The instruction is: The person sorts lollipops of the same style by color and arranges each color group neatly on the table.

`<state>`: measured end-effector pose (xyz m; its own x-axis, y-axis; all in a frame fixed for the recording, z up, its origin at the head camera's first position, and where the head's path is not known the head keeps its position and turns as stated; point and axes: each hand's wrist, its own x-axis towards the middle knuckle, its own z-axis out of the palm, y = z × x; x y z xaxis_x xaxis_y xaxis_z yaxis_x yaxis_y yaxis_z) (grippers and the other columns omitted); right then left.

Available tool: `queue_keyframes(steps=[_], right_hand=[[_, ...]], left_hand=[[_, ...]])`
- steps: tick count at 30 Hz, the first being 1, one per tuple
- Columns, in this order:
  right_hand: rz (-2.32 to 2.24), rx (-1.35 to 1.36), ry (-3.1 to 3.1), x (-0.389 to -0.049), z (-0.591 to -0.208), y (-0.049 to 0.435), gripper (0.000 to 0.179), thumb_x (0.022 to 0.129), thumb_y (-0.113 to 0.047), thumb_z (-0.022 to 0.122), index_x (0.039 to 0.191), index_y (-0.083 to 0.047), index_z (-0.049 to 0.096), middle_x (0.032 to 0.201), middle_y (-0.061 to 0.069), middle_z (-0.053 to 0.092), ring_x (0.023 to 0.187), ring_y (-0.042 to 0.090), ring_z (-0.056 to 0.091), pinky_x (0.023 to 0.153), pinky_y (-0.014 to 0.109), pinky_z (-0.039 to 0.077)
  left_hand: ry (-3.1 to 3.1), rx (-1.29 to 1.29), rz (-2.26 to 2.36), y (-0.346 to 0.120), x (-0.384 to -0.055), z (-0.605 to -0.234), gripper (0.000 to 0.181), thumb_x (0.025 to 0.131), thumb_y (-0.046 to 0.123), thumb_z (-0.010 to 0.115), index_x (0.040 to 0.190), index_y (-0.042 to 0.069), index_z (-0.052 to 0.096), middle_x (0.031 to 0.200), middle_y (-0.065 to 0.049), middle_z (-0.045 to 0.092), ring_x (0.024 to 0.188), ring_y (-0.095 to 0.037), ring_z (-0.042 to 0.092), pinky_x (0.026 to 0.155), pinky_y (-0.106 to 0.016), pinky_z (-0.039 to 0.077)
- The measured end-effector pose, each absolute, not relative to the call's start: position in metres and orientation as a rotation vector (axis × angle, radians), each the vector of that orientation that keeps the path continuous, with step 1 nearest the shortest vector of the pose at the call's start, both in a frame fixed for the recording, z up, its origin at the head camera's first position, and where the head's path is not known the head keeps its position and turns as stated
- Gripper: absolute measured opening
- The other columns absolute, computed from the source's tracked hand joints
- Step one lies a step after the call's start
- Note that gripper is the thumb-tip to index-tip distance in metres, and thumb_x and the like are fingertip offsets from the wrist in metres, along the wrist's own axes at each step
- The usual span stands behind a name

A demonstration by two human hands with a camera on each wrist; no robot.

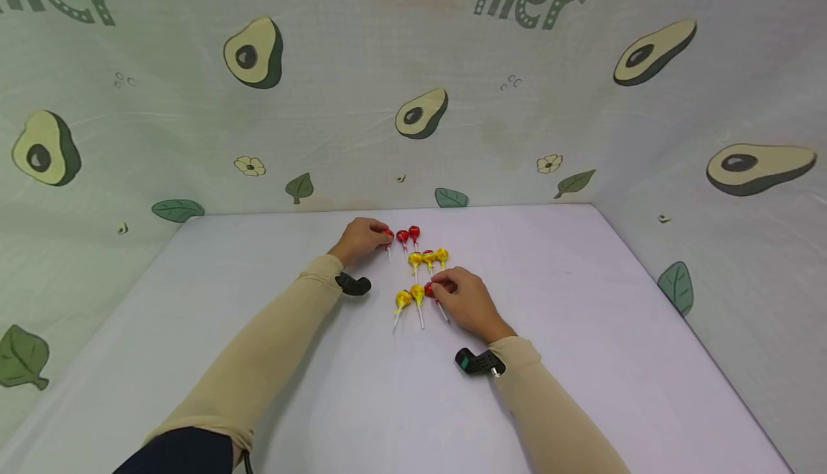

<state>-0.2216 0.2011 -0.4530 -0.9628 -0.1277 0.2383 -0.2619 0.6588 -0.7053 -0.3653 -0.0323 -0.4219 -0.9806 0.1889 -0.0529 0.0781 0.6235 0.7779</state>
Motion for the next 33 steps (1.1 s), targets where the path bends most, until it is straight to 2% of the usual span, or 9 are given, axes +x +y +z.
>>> queue_keyframes(steps=[17, 33], right_hand=[[1.173, 0.303, -2.719, -0.2213, -0.4534, 0.2016, 0.016, 0.097, -0.021, 0.066, 0.108, -0.013, 0.072, 0.101, -0.003, 0.068, 0.089, 0.015, 0.060, 0.080, 0.037, 0.050], [1.189, 0.301, -2.721, -0.2218, -0.4525, 0.2010, 0.016, 0.096, -0.021, 0.066, 0.108, -0.013, 0.072, 0.102, -0.002, 0.067, 0.089, 0.015, 0.060, 0.079, 0.037, 0.050]], left_hand=[[2.674, 0.234, 1.289, -0.0326, -0.3656, -0.4238, 0.034, 0.093, 0.021, 0.070, 0.125, 0.007, 0.070, 0.120, -0.006, 0.068, 0.110, -0.022, 0.058, 0.098, -0.039, 0.046], [2.697, 0.240, 1.264, -0.0315, -0.3655, -0.4241, 0.032, 0.095, 0.022, 0.069, 0.125, 0.009, 0.069, 0.116, -0.005, 0.067, 0.106, -0.022, 0.058, 0.098, -0.039, 0.046]])
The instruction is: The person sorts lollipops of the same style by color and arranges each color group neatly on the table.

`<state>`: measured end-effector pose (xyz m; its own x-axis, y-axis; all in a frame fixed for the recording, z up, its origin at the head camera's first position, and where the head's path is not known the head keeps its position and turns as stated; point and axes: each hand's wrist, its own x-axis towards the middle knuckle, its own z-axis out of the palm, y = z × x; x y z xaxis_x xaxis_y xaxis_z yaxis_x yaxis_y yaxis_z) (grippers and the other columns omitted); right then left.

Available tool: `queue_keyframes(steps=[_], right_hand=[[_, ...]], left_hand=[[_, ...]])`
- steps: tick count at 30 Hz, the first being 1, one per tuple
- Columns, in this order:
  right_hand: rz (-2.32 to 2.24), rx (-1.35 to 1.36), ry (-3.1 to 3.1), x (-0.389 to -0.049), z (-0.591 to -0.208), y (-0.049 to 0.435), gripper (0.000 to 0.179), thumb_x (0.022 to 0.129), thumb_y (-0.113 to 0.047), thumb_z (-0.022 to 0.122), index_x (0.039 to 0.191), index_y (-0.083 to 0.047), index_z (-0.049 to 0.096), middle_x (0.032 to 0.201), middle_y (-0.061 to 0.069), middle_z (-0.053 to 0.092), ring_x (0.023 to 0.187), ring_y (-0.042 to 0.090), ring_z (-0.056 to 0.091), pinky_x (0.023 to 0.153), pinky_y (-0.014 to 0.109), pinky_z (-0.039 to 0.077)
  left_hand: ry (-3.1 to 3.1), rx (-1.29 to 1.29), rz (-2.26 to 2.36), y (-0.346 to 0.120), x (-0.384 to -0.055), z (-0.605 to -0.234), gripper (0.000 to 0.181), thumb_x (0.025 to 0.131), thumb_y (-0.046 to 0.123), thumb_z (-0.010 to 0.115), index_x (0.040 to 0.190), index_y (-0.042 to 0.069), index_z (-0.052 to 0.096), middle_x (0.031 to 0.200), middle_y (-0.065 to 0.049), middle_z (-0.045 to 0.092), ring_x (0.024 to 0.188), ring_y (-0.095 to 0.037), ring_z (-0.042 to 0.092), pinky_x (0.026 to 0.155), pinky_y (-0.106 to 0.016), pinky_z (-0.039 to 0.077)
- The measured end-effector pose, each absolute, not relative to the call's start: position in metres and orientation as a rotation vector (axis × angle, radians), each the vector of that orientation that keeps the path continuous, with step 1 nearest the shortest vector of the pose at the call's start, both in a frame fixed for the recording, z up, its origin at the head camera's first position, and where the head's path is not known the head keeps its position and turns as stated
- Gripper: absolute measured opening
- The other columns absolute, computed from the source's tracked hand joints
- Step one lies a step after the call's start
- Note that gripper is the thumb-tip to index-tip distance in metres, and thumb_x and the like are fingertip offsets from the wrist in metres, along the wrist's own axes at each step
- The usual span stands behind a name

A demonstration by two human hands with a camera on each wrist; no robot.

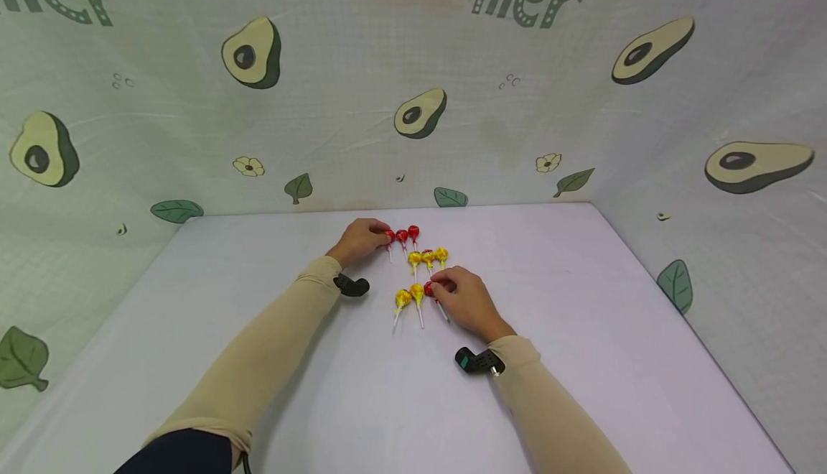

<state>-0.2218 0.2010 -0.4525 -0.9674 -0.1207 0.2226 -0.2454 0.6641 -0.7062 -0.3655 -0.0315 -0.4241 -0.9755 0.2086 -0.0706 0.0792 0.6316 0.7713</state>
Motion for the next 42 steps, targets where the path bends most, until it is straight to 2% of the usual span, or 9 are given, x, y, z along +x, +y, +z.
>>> queue_keyframes(steps=[18, 23, 27, 35, 42], right_hand=[[1.173, 0.304, -2.723, -0.221, -0.448, 0.200, 0.018, 0.096, -0.022, 0.066, 0.110, -0.012, 0.072, 0.103, -0.001, 0.068, 0.090, 0.016, 0.060, 0.081, 0.038, 0.050], [1.171, 0.299, -2.739, -0.221, -0.449, 0.200, 0.018, 0.097, -0.023, 0.065, 0.110, -0.013, 0.072, 0.104, -0.001, 0.068, 0.092, 0.017, 0.060, 0.083, 0.038, 0.050], [1.171, 0.297, -2.743, -0.220, -0.451, 0.200, 0.019, 0.097, -0.023, 0.065, 0.111, -0.013, 0.072, 0.105, -0.001, 0.068, 0.093, 0.017, 0.060, 0.084, 0.039, 0.050], [1.171, 0.303, -2.739, -0.219, -0.450, 0.199, 0.018, 0.097, -0.022, 0.065, 0.111, -0.012, 0.071, 0.103, -0.001, 0.068, 0.091, 0.017, 0.061, 0.082, 0.039, 0.050], [1.158, 0.306, -2.744, -0.218, -0.451, 0.198, 0.019, 0.097, -0.022, 0.065, 0.112, -0.011, 0.071, 0.102, 0.000, 0.067, 0.089, 0.017, 0.059, 0.081, 0.038, 0.050]], left_hand=[[2.655, 0.202, 1.411, -0.042, -0.355, -0.424, 0.041, 0.094, 0.024, 0.068, 0.133, 0.010, 0.062, 0.117, -0.008, 0.065, 0.106, -0.024, 0.059, 0.094, -0.039, 0.048], [2.610, 0.161, 1.510, -0.046, -0.346, -0.427, 0.044, 0.095, 0.023, 0.067, 0.135, 0.009, 0.059, 0.112, -0.009, 0.066, 0.097, -0.022, 0.063, 0.089, -0.037, 0.050], [2.553, 0.161, 1.601, -0.048, -0.336, -0.430, 0.041, 0.096, 0.020, 0.066, 0.134, 0.007, 0.059, 0.108, -0.008, 0.067, 0.087, -0.018, 0.067, 0.083, -0.033, 0.052], [2.516, 0.197, 1.623, -0.054, -0.316, -0.430, 0.040, 0.096, 0.024, 0.066, 0.133, 0.007, 0.061, 0.105, -0.006, 0.066, 0.088, -0.016, 0.067, 0.082, -0.032, 0.052], [2.497, 0.303, 1.557, -0.059, -0.301, -0.429, 0.030, 0.098, 0.025, 0.063, 0.123, 0.010, 0.068, 0.098, -0.004, 0.069, 0.086, -0.016, 0.065, 0.075, -0.030, 0.051]])
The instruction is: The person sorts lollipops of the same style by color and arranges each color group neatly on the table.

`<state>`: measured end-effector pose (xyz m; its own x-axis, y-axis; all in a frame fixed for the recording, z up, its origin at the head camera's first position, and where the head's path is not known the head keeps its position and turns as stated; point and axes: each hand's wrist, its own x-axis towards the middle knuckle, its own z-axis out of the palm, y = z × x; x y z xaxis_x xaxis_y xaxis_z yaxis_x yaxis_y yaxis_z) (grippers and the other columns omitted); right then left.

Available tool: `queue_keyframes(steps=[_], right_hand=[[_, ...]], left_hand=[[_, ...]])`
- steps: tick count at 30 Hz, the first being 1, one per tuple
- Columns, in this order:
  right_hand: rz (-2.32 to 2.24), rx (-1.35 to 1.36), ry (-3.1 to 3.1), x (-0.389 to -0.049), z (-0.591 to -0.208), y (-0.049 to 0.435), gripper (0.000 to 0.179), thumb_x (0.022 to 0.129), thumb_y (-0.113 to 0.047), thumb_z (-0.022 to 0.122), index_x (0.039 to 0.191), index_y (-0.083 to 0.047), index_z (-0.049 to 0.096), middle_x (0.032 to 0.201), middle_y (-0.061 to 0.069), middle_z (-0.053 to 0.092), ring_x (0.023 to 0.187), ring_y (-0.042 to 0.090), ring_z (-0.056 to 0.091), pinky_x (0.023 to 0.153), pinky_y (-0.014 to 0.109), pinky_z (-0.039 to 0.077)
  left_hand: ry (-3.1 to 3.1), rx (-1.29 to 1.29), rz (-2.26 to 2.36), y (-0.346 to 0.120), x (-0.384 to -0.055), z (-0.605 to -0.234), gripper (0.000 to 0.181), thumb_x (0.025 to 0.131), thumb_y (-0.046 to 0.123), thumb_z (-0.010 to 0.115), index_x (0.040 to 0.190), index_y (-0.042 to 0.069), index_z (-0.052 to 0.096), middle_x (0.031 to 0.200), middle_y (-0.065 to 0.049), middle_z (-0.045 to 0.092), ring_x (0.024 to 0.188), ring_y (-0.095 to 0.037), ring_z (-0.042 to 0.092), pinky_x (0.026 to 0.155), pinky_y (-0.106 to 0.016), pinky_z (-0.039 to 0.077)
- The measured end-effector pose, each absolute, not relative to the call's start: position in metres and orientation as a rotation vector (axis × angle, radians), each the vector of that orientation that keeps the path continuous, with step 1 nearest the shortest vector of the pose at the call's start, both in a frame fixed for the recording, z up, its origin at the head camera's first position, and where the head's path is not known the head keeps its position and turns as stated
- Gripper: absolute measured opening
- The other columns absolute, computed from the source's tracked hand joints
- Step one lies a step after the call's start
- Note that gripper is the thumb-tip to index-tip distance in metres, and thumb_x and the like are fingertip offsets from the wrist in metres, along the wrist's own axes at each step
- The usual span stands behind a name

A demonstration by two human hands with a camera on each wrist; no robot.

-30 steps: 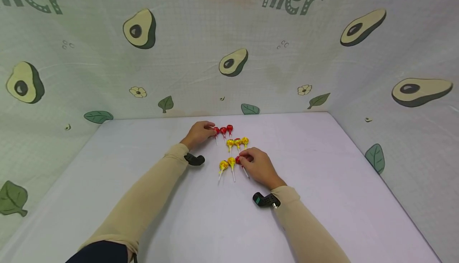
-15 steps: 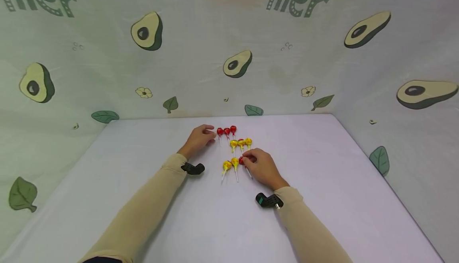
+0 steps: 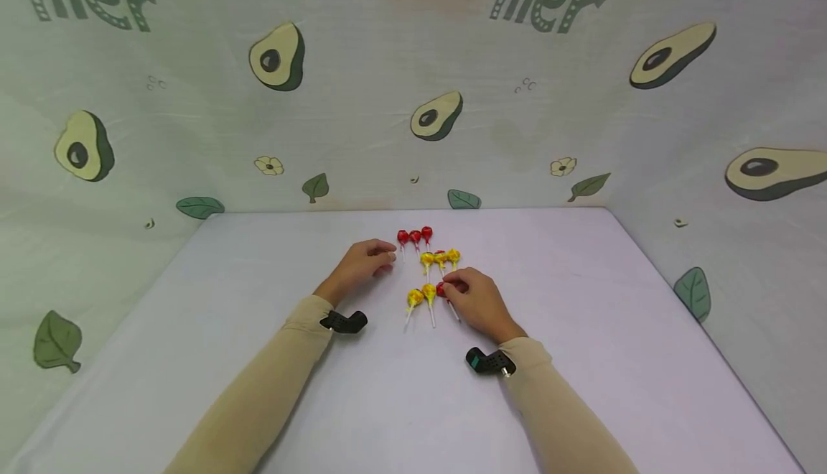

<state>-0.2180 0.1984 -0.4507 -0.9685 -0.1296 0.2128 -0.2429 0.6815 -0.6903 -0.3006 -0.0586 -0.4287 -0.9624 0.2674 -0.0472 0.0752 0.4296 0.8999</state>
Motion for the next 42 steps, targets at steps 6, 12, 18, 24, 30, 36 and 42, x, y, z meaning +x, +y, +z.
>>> queue_keyframes(steps=[6, 12, 18, 24, 30, 36, 42], right_hand=[[1.164, 0.309, -2.733, -0.219, -0.452, 0.199, 0.019, 0.097, -0.021, 0.065, 0.112, -0.011, 0.071, 0.103, 0.000, 0.068, 0.090, 0.017, 0.060, 0.082, 0.038, 0.050], [1.169, 0.305, -2.730, -0.218, -0.451, 0.199, 0.019, 0.097, -0.021, 0.066, 0.112, -0.011, 0.071, 0.103, 0.000, 0.068, 0.091, 0.017, 0.061, 0.082, 0.038, 0.050], [1.173, 0.300, -2.732, -0.216, -0.450, 0.199, 0.020, 0.096, -0.022, 0.066, 0.111, -0.010, 0.071, 0.100, 0.001, 0.068, 0.088, 0.017, 0.060, 0.080, 0.038, 0.050], [1.170, 0.318, -2.715, -0.218, -0.449, 0.200, 0.020, 0.096, -0.021, 0.066, 0.111, -0.009, 0.072, 0.103, 0.002, 0.069, 0.091, 0.018, 0.062, 0.082, 0.040, 0.050], [1.170, 0.327, -2.710, -0.218, -0.450, 0.200, 0.019, 0.095, -0.020, 0.067, 0.110, -0.009, 0.072, 0.102, 0.003, 0.069, 0.091, 0.019, 0.063, 0.081, 0.040, 0.050], [1.181, 0.321, -2.706, -0.219, -0.452, 0.200, 0.020, 0.095, -0.021, 0.067, 0.110, -0.009, 0.072, 0.103, 0.002, 0.069, 0.092, 0.018, 0.063, 0.083, 0.040, 0.051], [1.191, 0.331, -2.698, -0.220, -0.451, 0.201, 0.019, 0.095, -0.021, 0.067, 0.110, -0.010, 0.072, 0.102, 0.001, 0.069, 0.091, 0.017, 0.063, 0.082, 0.040, 0.050]], left_hand=[[2.482, 0.375, 1.441, -0.054, -0.285, -0.426, 0.030, 0.099, 0.029, 0.064, 0.123, 0.012, 0.068, 0.094, -0.001, 0.069, 0.086, -0.017, 0.063, 0.074, -0.030, 0.050], [2.484, 0.411, 1.384, -0.048, -0.272, -0.426, 0.027, 0.098, 0.027, 0.066, 0.120, 0.012, 0.069, 0.093, 0.000, 0.068, 0.085, -0.018, 0.062, 0.075, -0.030, 0.052], [2.462, 0.440, 1.349, -0.041, -0.262, -0.423, 0.028, 0.097, 0.028, 0.066, 0.120, 0.013, 0.069, 0.100, 0.002, 0.066, 0.089, -0.018, 0.061, 0.078, -0.032, 0.052], [2.494, 0.479, 1.318, -0.037, -0.254, -0.423, 0.025, 0.095, 0.027, 0.068, 0.116, 0.013, 0.070, 0.100, 0.003, 0.066, 0.093, -0.017, 0.060, 0.086, -0.036, 0.049], [2.519, 0.497, 1.300, -0.035, -0.246, -0.424, 0.025, 0.093, 0.026, 0.070, 0.114, 0.014, 0.071, 0.101, 0.005, 0.067, 0.096, -0.015, 0.061, 0.087, -0.037, 0.049], [2.546, 0.526, 1.281, -0.035, -0.242, -0.425, 0.025, 0.092, 0.026, 0.071, 0.114, 0.014, 0.072, 0.103, 0.003, 0.066, 0.096, -0.015, 0.062, 0.086, -0.037, 0.050], [2.532, 0.546, 1.286, -0.036, -0.242, -0.428, 0.025, 0.092, 0.028, 0.072, 0.113, 0.016, 0.072, 0.102, 0.005, 0.067, 0.095, -0.013, 0.062, 0.087, -0.037, 0.049]])
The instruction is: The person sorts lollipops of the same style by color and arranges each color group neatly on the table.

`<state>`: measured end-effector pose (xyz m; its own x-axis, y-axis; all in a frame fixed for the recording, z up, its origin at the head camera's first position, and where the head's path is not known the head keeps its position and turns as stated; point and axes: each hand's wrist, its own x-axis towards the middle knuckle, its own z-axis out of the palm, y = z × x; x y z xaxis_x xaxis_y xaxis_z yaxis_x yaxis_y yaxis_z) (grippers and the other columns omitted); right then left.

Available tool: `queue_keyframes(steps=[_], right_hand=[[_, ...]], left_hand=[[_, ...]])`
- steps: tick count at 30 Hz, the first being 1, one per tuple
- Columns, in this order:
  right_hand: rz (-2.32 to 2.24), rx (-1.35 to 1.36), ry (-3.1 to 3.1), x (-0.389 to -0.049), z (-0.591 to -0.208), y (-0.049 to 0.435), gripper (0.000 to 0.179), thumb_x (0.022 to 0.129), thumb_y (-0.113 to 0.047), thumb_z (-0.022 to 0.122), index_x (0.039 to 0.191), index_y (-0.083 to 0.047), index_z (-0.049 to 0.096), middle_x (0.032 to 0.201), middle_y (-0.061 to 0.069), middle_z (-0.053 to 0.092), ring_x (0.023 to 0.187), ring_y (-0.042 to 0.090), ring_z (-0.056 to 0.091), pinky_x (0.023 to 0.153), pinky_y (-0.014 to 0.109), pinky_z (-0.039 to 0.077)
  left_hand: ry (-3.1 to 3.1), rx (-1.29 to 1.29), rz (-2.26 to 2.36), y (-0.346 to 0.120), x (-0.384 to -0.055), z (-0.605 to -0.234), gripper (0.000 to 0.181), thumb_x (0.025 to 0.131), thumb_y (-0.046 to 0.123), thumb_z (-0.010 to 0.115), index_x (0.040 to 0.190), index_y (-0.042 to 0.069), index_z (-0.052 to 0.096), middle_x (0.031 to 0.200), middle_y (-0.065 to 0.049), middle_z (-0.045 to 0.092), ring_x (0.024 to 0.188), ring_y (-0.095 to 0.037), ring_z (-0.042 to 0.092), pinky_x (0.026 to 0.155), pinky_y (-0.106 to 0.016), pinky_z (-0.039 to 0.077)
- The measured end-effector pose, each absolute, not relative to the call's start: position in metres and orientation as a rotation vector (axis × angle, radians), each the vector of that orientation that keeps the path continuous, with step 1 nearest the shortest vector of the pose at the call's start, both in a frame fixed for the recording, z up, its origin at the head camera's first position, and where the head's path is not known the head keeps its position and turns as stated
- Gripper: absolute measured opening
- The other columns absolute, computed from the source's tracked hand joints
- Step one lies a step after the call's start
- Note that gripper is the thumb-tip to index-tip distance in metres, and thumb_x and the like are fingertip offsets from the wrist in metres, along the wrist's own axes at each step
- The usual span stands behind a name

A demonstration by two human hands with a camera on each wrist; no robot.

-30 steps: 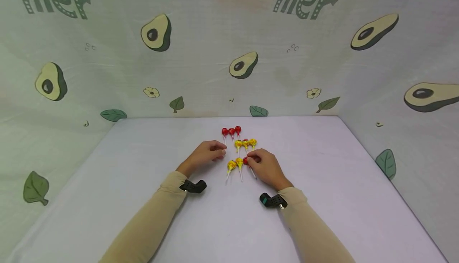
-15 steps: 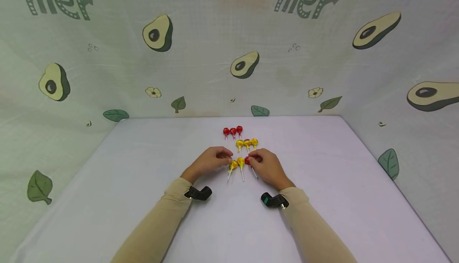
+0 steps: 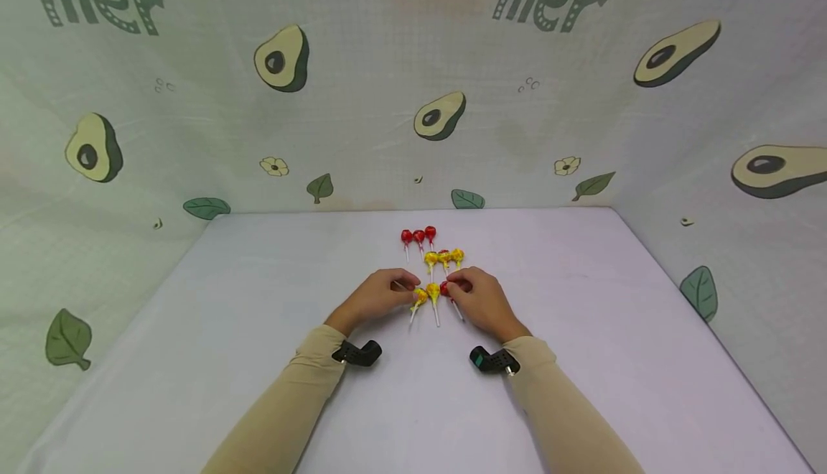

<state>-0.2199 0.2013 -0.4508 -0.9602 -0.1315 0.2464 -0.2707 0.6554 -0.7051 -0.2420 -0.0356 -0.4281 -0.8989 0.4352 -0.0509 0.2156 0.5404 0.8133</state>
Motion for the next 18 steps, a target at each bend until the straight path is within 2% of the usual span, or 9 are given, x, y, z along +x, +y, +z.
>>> queue_keyframes(steps=[18], right_hand=[[1.171, 0.348, -2.720, -0.2184, -0.4476, 0.1996, 0.024, 0.096, -0.022, 0.067, 0.114, -0.007, 0.072, 0.104, 0.002, 0.069, 0.091, 0.017, 0.062, 0.082, 0.039, 0.049]], left_hand=[[2.536, 0.604, 1.285, -0.0376, -0.2399, -0.4299, 0.029, 0.087, 0.027, 0.075, 0.113, 0.016, 0.072, 0.098, 0.008, 0.066, 0.090, -0.009, 0.061, 0.084, -0.032, 0.048]])
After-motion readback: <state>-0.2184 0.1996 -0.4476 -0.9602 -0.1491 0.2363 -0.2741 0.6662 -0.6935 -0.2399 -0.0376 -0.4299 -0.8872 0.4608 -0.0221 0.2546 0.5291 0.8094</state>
